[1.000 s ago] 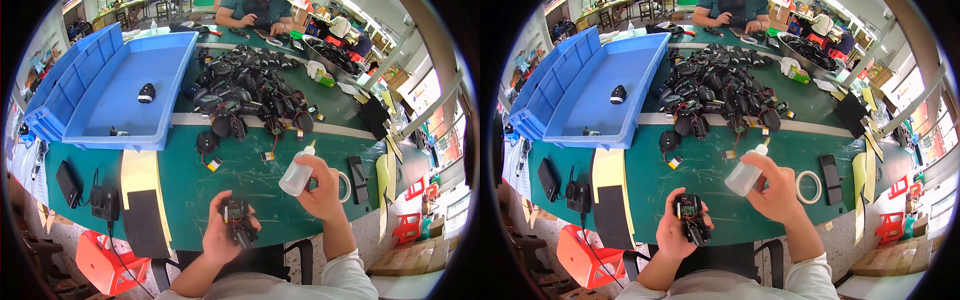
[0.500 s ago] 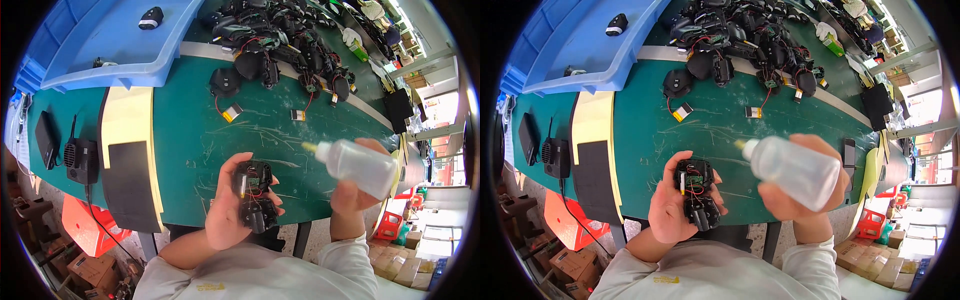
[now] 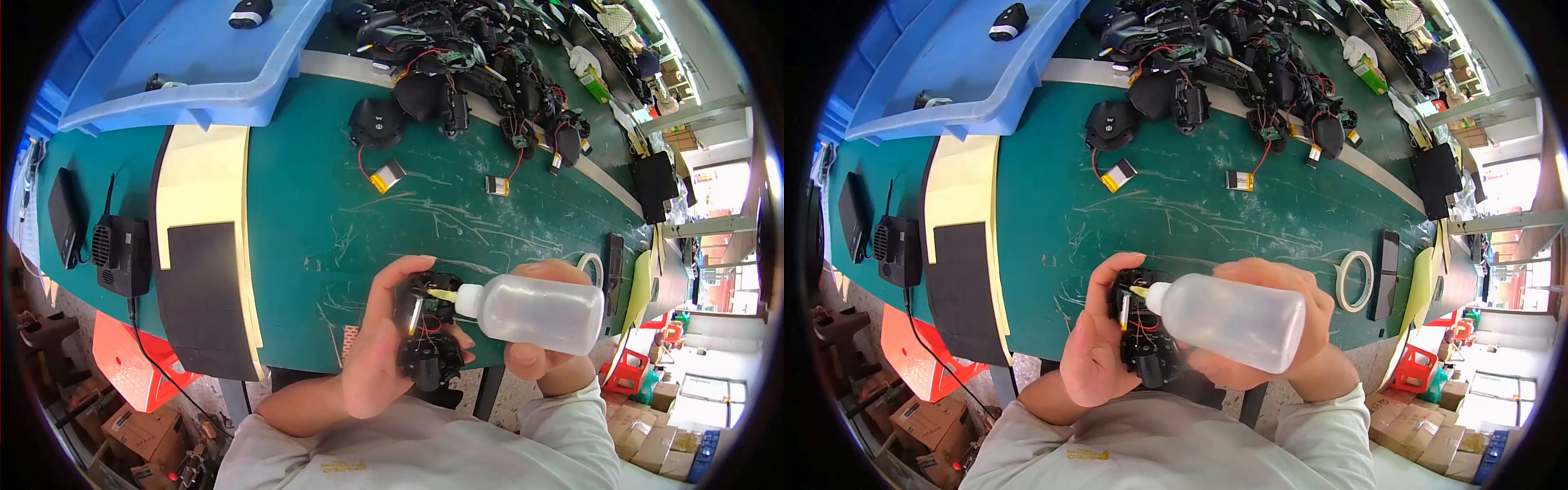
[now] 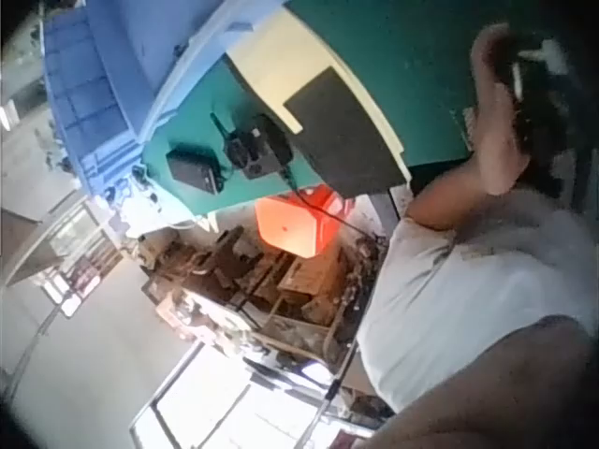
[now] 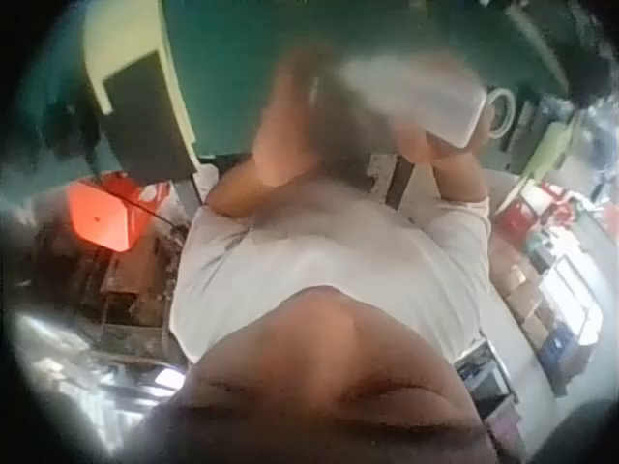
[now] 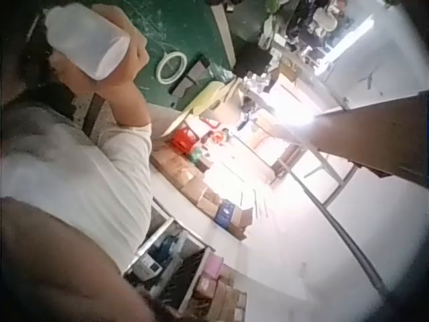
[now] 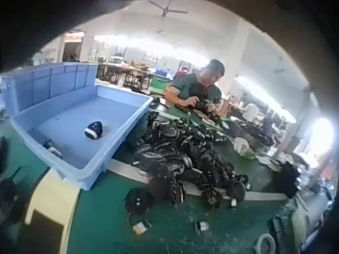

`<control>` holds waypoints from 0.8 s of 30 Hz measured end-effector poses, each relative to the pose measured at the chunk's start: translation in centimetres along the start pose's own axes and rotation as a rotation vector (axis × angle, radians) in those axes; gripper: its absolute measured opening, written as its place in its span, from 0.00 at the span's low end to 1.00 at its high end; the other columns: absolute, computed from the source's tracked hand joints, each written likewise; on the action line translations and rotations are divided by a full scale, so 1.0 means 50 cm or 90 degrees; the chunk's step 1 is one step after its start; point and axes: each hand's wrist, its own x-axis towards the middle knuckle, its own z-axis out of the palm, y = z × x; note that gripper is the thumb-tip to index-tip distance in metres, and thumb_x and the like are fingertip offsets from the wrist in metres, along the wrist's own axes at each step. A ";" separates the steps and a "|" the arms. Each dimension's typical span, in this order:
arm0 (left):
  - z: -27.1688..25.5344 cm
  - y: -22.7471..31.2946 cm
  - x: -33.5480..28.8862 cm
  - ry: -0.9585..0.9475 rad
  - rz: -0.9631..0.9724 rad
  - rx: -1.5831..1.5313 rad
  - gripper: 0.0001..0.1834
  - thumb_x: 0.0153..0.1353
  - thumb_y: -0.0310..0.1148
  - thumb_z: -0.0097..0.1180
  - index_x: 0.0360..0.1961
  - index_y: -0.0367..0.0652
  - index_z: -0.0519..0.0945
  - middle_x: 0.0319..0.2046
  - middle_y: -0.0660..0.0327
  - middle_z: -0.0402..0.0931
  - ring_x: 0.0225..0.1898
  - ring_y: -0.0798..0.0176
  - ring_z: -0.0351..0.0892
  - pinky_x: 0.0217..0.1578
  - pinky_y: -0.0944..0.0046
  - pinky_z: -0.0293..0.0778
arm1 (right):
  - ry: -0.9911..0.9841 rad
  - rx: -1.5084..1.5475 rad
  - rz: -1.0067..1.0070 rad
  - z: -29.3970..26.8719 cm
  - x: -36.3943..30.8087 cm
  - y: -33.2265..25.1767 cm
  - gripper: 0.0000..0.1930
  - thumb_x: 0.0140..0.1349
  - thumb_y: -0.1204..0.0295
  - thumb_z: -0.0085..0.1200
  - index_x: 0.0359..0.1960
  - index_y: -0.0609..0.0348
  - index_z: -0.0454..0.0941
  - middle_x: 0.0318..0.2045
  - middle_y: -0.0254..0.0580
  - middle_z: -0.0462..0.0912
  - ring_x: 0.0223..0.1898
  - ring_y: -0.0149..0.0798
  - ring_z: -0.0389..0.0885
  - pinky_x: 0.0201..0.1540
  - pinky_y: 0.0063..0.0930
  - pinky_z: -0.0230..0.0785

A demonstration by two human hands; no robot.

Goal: The person assembles small electronic devices by installing circuit boards and batteries into plastic housings, applying adhesive with a glue bottle, and sealing the plastic housings with tape.

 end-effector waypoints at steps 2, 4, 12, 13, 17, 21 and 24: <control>-0.001 0.001 0.001 -0.004 -0.005 -0.006 0.43 0.64 0.60 0.47 0.69 0.48 0.44 0.55 0.51 0.60 0.46 0.54 0.76 0.49 0.48 0.75 | 0.094 0.118 -0.057 0.011 0.004 0.014 0.27 0.40 0.60 0.73 0.37 0.69 0.79 0.32 0.50 0.83 0.27 0.41 0.85 0.29 0.25 0.77; -0.003 0.002 -0.001 -0.026 -0.026 -0.028 0.43 0.64 0.61 0.48 0.69 0.48 0.45 0.55 0.51 0.60 0.46 0.55 0.76 0.48 0.48 0.76 | 0.061 0.078 -0.067 0.002 0.007 0.012 0.27 0.41 0.59 0.72 0.37 0.70 0.79 0.33 0.51 0.83 0.27 0.42 0.85 0.29 0.25 0.78; 0.000 0.003 -0.002 -0.022 -0.023 -0.022 0.45 0.63 0.62 0.49 0.69 0.48 0.45 0.56 0.51 0.60 0.46 0.55 0.77 0.48 0.48 0.76 | 0.104 0.132 -0.023 0.011 -0.003 0.006 0.27 0.46 0.58 0.70 0.38 0.71 0.79 0.33 0.51 0.83 0.28 0.42 0.85 0.29 0.25 0.78; 0.000 0.003 -0.003 -0.020 -0.023 -0.024 0.45 0.63 0.62 0.50 0.69 0.48 0.45 0.56 0.51 0.60 0.46 0.55 0.77 0.48 0.48 0.76 | 0.089 0.107 0.005 0.009 -0.005 0.001 0.27 0.46 0.57 0.70 0.37 0.71 0.79 0.33 0.52 0.83 0.28 0.42 0.85 0.29 0.26 0.79; -0.002 0.004 -0.004 -0.021 -0.032 -0.021 0.45 0.62 0.62 0.50 0.69 0.48 0.45 0.56 0.51 0.60 0.46 0.55 0.76 0.48 0.49 0.76 | 0.011 0.099 -0.007 -0.003 -0.004 0.008 0.27 0.46 0.57 0.70 0.38 0.70 0.79 0.34 0.51 0.83 0.29 0.43 0.85 0.30 0.28 0.79; 0.000 0.006 -0.003 -0.016 -0.029 -0.015 0.44 0.63 0.61 0.47 0.69 0.48 0.45 0.56 0.51 0.60 0.47 0.55 0.76 0.49 0.49 0.75 | 0.039 -0.012 -0.052 -0.001 -0.005 0.002 0.27 0.45 0.57 0.71 0.38 0.69 0.80 0.34 0.51 0.83 0.28 0.43 0.85 0.30 0.28 0.79; 0.002 -0.005 0.003 -0.007 -0.008 -0.014 0.44 0.64 0.63 0.44 0.69 0.48 0.45 0.56 0.50 0.60 0.49 0.56 0.74 0.50 0.52 0.74 | 0.087 0.151 0.064 -0.002 -0.013 -0.023 0.30 0.43 0.55 0.73 0.40 0.68 0.79 0.33 0.49 0.84 0.28 0.41 0.85 0.30 0.28 0.78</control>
